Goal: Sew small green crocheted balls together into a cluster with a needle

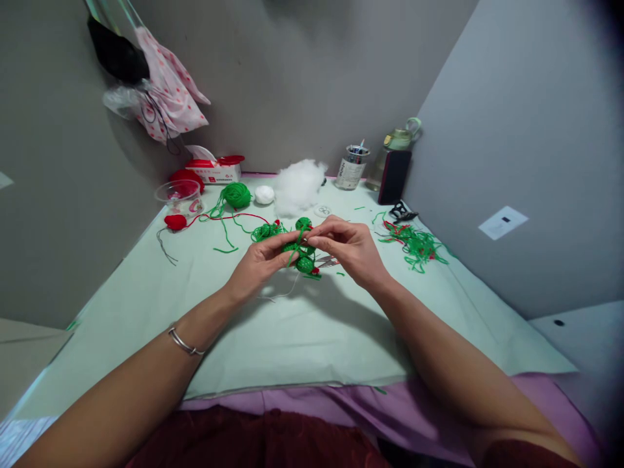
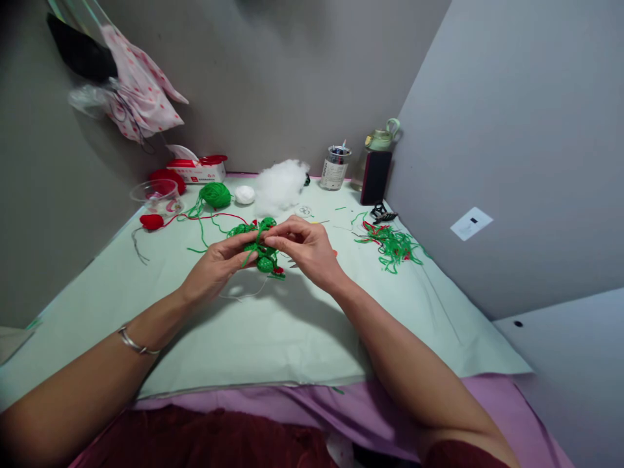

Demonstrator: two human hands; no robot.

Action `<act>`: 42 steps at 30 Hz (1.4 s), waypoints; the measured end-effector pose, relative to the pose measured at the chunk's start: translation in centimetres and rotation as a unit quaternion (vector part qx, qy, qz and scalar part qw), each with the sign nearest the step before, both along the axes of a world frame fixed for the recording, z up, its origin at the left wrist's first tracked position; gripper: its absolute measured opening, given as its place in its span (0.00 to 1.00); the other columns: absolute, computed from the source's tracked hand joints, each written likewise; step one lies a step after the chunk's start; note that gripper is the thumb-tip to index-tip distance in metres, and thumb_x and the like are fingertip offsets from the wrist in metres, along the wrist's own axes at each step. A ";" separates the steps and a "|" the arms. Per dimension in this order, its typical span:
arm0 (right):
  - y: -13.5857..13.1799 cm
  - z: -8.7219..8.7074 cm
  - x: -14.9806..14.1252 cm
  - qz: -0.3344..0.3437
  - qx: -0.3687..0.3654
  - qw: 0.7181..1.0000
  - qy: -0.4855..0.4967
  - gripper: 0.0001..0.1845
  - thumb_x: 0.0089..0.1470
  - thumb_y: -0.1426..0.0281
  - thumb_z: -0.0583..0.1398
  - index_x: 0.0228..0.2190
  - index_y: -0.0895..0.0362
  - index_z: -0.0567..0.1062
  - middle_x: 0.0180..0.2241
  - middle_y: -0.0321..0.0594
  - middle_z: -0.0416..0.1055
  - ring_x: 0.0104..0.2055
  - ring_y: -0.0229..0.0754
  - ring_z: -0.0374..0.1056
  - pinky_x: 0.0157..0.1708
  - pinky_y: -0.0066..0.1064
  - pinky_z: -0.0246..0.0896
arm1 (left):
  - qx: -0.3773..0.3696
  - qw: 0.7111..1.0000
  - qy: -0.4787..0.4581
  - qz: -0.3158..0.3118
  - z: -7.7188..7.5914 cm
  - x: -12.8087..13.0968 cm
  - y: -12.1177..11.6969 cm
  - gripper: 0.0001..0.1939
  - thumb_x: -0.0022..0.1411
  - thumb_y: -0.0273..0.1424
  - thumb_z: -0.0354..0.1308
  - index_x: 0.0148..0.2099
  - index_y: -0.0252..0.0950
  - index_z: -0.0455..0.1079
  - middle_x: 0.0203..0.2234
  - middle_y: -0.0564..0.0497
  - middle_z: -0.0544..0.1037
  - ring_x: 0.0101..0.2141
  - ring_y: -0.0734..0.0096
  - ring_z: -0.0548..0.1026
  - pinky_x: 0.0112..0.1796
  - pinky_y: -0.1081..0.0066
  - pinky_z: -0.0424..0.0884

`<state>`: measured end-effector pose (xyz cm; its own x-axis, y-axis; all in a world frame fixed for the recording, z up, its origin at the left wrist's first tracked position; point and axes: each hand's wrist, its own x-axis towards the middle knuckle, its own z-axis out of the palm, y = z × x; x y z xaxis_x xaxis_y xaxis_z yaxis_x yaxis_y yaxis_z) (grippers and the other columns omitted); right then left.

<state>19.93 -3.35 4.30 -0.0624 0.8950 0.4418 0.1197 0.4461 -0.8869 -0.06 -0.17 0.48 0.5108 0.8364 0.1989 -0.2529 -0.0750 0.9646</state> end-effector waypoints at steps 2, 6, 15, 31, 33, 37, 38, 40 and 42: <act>-0.1 0.2 -0.1 -0.004 -0.006 1.000 0.004 0.09 0.50 0.62 0.72 0.29 0.54 0.84 0.28 0.36 0.73 0.28 0.34 0.62 0.28 0.30 0.55 | 0.008 1.000 -0.009 -0.004 0.2 0.1 -0.1 0.21 0.58 0.36 0.71 0.54 0.47 0.79 0.53 0.49 0.80 0.56 0.58 0.75 0.59 0.56 0.67; -0.2 0.4 -0.2 -0.003 -0.024 1.000 0.006 0.10 0.48 0.61 0.72 0.28 0.56 0.84 0.28 0.36 0.73 0.28 0.34 0.62 0.28 0.30 0.55 | 0.018 1.000 -0.015 0.000 0.4 0.2 -0.2 0.21 0.58 0.35 0.71 0.54 0.46 0.80 0.52 0.48 0.81 0.56 0.57 0.74 0.59 0.55 0.67; 0.3 0.0 0.2 0.052 -0.098 0.989 0.099 0.09 0.49 0.64 0.72 0.28 0.55 0.82 0.27 0.35 0.74 0.27 0.34 0.65 0.30 0.28 0.62 | 0.018 1.000 0.005 0.009 0.0 -0.2 0.1 0.20 0.60 0.33 0.69 0.55 0.48 0.79 0.47 0.50 0.80 0.49 0.64 0.75 0.51 0.63 0.71; 0.0 -0.1 -0.3 0.068 -0.136 0.983 0.098 0.08 0.49 0.64 0.72 0.28 0.55 0.82 0.31 0.35 0.77 0.31 0.35 0.68 0.35 0.29 0.64 | 0.061 0.997 -0.045 -0.005 0.9 0.0 -0.3 0.36 0.60 0.28 0.69 0.68 0.51 0.65 0.34 0.54 0.71 0.39 0.72 0.72 0.45 0.72 0.71; 0.0 -0.2 -0.2 0.097 -0.142 0.980 0.096 0.07 0.49 0.65 0.72 0.29 0.54 0.82 0.36 0.37 0.79 0.37 0.37 0.71 0.40 0.31 0.66 | 0.069 0.997 -0.043 0.006 0.8 0.0 -0.3 0.35 0.60 0.28 0.69 0.68 0.50 0.66 0.34 0.54 0.71 0.39 0.72 0.72 0.46 0.71 0.71; 0.1 -0.3 0.1 0.155 -0.155 0.973 0.073 0.06 0.51 0.66 0.71 0.29 0.55 0.82 0.45 0.40 0.79 0.48 0.42 0.73 0.49 0.35 0.67 | 0.070 0.996 -0.039 0.025 0.9 -0.1 -0.3 0.35 0.58 0.29 0.70 0.66 0.49 0.67 0.33 0.55 0.71 0.39 0.71 0.73 0.46 0.70 0.71; 0.1 -0.3 0.1 0.166 -0.149 0.973 0.063 0.06 0.51 0.66 0.71 0.29 0.54 0.82 0.47 0.40 0.78 0.50 0.43 0.73 0.50 0.36 0.67 | 0.068 0.996 -0.037 0.031 1.0 -0.1 -0.4 0.35 0.58 0.29 0.70 0.66 0.50 0.68 0.33 0.55 0.71 0.39 0.71 0.73 0.46 0.71 0.71; 0.1 -0.3 0.1 0.181 -0.134 0.973 0.043 0.06 0.51 0.65 0.71 0.30 0.54 0.82 0.50 0.41 0.76 0.51 0.42 0.73 0.50 0.37 0.68 | 0.064 0.997 -0.034 0.041 1.2 -0.1 -0.4 0.34 0.58 0.29 0.70 0.65 0.49 0.69 0.33 0.54 0.72 0.39 0.70 0.72 0.46 0.70 0.71; 0.0 -0.3 0.1 0.182 -0.117 0.976 0.030 0.07 0.52 0.65 0.71 0.30 0.55 0.82 0.49 0.42 0.75 0.47 0.40 0.74 0.47 0.36 0.70 | 0.062 0.997 -0.029 0.047 1.3 -0.1 -0.4 0.34 0.58 0.29 0.70 0.65 0.49 0.69 0.34 0.54 0.73 0.40 0.70 0.72 0.46 0.70 0.70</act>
